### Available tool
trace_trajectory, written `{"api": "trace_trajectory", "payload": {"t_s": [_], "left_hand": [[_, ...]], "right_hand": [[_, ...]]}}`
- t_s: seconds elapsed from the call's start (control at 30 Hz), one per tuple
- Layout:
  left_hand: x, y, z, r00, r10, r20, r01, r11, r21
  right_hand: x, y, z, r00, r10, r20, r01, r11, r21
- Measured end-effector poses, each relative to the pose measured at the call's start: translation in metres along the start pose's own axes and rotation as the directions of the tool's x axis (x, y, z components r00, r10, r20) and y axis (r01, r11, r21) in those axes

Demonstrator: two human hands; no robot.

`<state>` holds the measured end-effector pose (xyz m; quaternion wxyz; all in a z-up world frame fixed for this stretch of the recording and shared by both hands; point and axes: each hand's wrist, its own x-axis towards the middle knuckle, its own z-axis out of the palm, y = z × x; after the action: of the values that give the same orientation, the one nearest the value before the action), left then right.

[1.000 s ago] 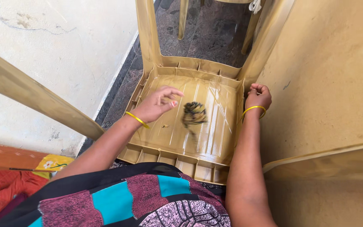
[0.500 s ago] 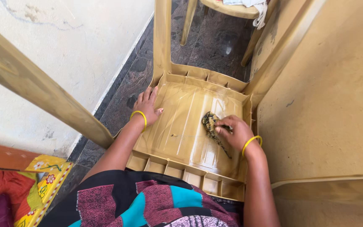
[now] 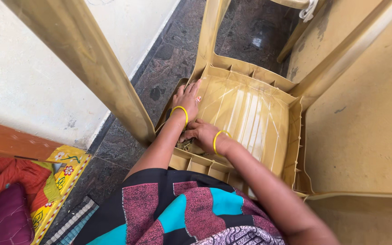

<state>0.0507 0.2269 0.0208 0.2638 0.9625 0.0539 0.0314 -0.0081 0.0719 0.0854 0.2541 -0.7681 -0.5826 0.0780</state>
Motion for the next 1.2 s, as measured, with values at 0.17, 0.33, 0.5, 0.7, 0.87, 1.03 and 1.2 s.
{"api": "trace_trajectory", "payload": {"t_s": [0.17, 0.33, 0.5, 0.7, 0.87, 1.03, 1.2], "left_hand": [[0.003, -0.004, 0.005, 0.999, 0.029, -0.024, -0.029, 1.0, 0.006], [0.003, -0.007, 0.011, 0.998, 0.054, -0.044, -0.055, 0.998, -0.007], [0.002, -0.002, 0.005, 0.999, 0.043, -0.018, -0.043, 0.999, -0.009], [-0.001, -0.002, 0.003, 1.0, 0.028, -0.006, -0.029, 0.999, -0.022], [0.001, -0.002, 0.003, 1.0, 0.022, 0.015, -0.022, 0.999, -0.027], [-0.001, -0.003, 0.003, 0.998, 0.053, -0.025, -0.053, 0.999, -0.006], [-0.002, 0.0, 0.002, 1.0, 0.025, -0.002, -0.025, 1.0, -0.015]], "right_hand": [[-0.052, 0.002, -0.036, 0.906, 0.123, 0.405, -0.109, 0.992, -0.059], [-0.154, -0.002, -0.092, 0.75, 0.384, 0.538, -0.336, 0.923, -0.19], [-0.181, -0.011, -0.112, 0.222, 0.772, 0.595, -0.428, 0.626, -0.652], [-0.133, -0.011, -0.171, 0.615, 0.738, 0.28, -0.615, 0.67, -0.415], [-0.117, -0.023, -0.182, 0.801, 0.588, -0.11, -0.532, 0.616, -0.581], [-0.146, -0.007, -0.09, 0.733, 0.657, 0.176, -0.528, 0.712, -0.463], [-0.155, 0.017, -0.046, 0.484, 0.869, 0.101, -0.574, 0.403, -0.713]]}}
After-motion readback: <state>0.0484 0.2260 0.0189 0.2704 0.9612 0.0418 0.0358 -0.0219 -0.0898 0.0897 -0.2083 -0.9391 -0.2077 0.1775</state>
